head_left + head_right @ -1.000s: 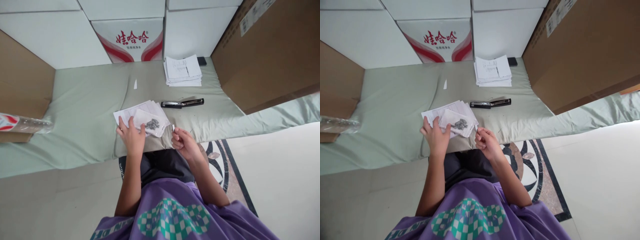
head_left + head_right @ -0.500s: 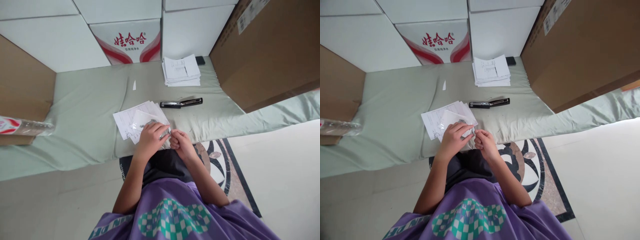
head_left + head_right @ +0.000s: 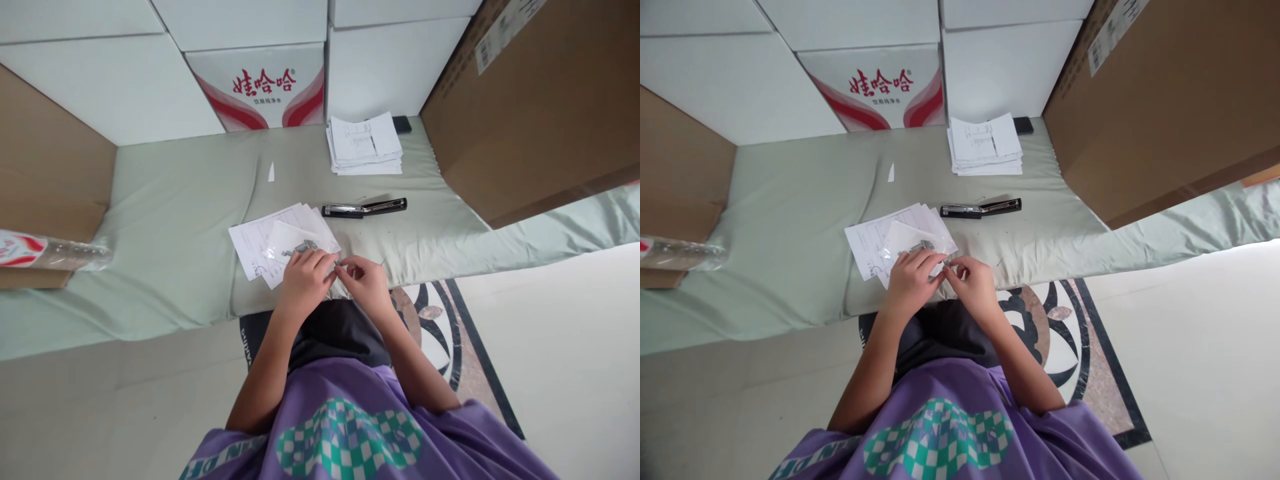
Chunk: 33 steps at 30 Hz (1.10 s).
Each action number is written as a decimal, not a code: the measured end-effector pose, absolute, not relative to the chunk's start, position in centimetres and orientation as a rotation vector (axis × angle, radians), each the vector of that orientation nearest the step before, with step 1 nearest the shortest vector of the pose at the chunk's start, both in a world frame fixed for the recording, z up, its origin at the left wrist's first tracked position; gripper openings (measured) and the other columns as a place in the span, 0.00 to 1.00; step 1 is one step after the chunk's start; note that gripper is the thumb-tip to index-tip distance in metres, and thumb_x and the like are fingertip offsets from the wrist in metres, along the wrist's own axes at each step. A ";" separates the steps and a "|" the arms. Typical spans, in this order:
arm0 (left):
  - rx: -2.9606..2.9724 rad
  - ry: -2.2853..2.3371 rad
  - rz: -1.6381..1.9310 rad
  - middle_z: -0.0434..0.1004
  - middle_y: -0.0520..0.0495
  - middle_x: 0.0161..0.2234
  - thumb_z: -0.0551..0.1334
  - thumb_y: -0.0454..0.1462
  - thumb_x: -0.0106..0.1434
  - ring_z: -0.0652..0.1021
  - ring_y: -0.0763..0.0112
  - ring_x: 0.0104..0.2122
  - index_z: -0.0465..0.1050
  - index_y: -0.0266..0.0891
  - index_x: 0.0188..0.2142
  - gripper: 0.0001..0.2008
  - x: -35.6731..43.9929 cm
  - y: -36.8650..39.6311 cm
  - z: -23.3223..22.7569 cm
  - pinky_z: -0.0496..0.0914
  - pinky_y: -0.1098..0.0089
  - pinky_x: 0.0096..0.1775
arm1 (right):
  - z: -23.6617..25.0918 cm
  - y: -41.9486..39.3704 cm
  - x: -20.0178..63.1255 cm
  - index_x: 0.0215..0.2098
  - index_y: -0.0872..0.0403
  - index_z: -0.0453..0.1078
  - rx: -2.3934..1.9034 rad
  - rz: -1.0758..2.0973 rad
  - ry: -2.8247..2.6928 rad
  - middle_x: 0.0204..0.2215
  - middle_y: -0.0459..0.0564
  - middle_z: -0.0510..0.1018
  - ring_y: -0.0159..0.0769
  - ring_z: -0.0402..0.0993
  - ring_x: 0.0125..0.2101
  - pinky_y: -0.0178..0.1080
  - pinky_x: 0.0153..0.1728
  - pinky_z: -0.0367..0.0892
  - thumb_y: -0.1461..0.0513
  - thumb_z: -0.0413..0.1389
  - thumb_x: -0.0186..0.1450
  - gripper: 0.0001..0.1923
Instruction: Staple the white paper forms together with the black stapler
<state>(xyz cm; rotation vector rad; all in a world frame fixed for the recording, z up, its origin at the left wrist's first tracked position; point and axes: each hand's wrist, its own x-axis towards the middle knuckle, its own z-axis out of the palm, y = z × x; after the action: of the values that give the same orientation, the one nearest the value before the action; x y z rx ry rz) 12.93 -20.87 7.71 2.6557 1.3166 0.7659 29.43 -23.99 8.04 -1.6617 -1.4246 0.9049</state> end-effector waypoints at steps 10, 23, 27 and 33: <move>2.523 1.486 0.897 0.81 0.45 0.39 0.62 0.38 0.70 0.80 0.60 0.40 0.71 0.39 0.56 0.16 10.5 -21.0 5.2 0.68 0.63 0.42 | 7.7 -18.3 32.4 0.42 0.54 0.77 -1.671 0.549 -1.862 0.35 0.51 0.81 0.36 0.73 0.30 0.37 0.36 0.63 0.60 0.54 0.68 0.11; 2.459 1.911 0.960 0.81 0.43 0.38 0.63 0.36 0.67 0.79 0.60 0.39 0.79 0.40 0.42 0.06 2.9 -26.4 -2.4 0.69 0.63 0.43 | 7.8 -6.5 33.4 0.44 0.58 0.77 -1.888 0.268 -2.526 0.43 0.61 0.81 0.46 0.75 0.41 0.41 0.36 0.61 0.67 0.49 0.69 0.14; 2.445 2.013 0.958 0.82 0.44 0.37 0.63 0.35 0.66 0.79 0.62 0.37 0.80 0.42 0.39 0.06 3.4 -26.2 -2.7 0.68 0.63 0.41 | 7.6 -6.5 32.8 0.45 0.58 0.77 -1.942 0.229 -2.513 0.42 0.61 0.80 0.47 0.76 0.40 0.42 0.34 0.60 0.66 0.49 0.70 0.15; 2.380 2.011 0.900 0.82 0.43 0.38 0.61 0.36 0.66 0.79 0.61 0.38 0.80 0.43 0.40 0.08 3.3 -26.4 -2.8 0.66 0.62 0.41 | 7.5 -7.2 32.4 0.46 0.57 0.78 -1.962 0.256 -2.426 0.42 0.61 0.79 0.47 0.75 0.39 0.42 0.35 0.60 0.66 0.49 0.71 0.15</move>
<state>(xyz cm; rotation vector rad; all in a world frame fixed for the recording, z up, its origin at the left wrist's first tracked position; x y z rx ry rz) 3.28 -26.38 -2.82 2.3803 2.0110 0.9002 32.43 -7.21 7.53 -1.9624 -2.4260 0.2555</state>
